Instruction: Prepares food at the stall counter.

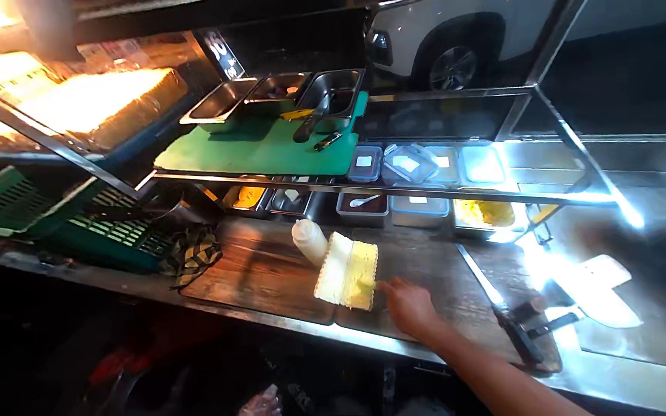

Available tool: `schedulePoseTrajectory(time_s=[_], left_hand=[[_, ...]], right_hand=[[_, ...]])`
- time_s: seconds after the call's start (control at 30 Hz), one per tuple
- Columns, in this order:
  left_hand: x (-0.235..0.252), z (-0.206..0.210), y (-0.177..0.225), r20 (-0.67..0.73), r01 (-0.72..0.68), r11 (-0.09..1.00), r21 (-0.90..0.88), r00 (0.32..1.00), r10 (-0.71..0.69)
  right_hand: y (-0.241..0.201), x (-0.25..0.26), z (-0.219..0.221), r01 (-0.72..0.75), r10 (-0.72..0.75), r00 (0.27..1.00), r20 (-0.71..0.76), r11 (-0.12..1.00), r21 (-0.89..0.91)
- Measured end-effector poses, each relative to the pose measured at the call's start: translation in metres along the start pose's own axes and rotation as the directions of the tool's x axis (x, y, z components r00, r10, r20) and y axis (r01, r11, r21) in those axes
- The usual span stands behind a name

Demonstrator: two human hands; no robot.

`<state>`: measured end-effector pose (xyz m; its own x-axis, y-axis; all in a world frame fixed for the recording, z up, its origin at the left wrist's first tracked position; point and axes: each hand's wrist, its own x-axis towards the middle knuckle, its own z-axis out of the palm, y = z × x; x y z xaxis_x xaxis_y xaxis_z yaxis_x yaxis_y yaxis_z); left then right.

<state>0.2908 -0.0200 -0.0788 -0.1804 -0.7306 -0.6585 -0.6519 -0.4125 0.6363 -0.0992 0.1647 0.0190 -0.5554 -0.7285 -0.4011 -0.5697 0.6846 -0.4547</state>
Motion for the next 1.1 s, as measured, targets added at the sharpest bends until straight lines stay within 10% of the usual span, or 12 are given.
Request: schedulePoseTrajectory(time_s=[0.2, 0.3, 0.47, 0.57, 0.63, 0.73, 0.87, 1.0, 1.1], left_hand=[[0.049, -0.045, -0.024, 0.028, 0.131, 0.987, 0.095, 0.991, -0.134], [0.075, -0.069, -0.016, 0.041, 0.104, 0.985, 0.134, 0.993, -0.111], [0.121, -0.095, -0.027, 0.043, 0.169, 0.982, 0.079, 0.984, -0.173], [0.15, -0.102, -0.025, 0.073, 0.133, 0.969, 0.21, 0.986, -0.151], [0.157, -0.106, -0.012, 0.077, 0.133, 0.976, 0.174, 0.986, -0.148], [0.171, -0.098, 0.006, 0.074, 0.134, 0.987, 0.093, 0.987, -0.141], [0.17, -0.084, 0.001, 0.152, 0.09, 0.957, 0.275, 0.979, -0.136], [0.163, -0.072, 0.009, 0.223, 0.013, 0.873, 0.488, 0.965, -0.139], [0.15, -0.068, 0.031, 0.16, 0.028, 0.971, 0.237, 0.985, -0.068]], right_hand=[[-0.01, 0.05, -0.002, -0.146, 0.156, 0.967, -0.199, 0.987, 0.066], [-0.034, 0.031, 0.013, -0.247, 0.256, 0.967, -0.007, 0.937, 0.246], [-0.03, 0.034, 0.017, -0.319, 0.486, 0.855, 0.179, 0.221, 0.922], [-0.026, 0.047, 0.009, -0.371, 0.521, 0.84, -0.151, 0.755, 0.541], [-0.044, 0.013, 0.032, -0.388, 0.41, 0.881, -0.237, 0.912, 0.132], [-0.061, -0.043, 0.073, -0.275, 0.203, 0.895, -0.397, 0.952, -0.133], [-0.059, -0.005, 0.029, -0.323, 0.404, 0.874, -0.271, 0.898, 0.298], [-0.038, 0.049, 0.026, -0.3, 0.33, 0.901, -0.283, 0.943, 0.145], [-0.066, -0.003, 0.05, -0.253, 0.267, 0.947, -0.178, 0.963, 0.098]])
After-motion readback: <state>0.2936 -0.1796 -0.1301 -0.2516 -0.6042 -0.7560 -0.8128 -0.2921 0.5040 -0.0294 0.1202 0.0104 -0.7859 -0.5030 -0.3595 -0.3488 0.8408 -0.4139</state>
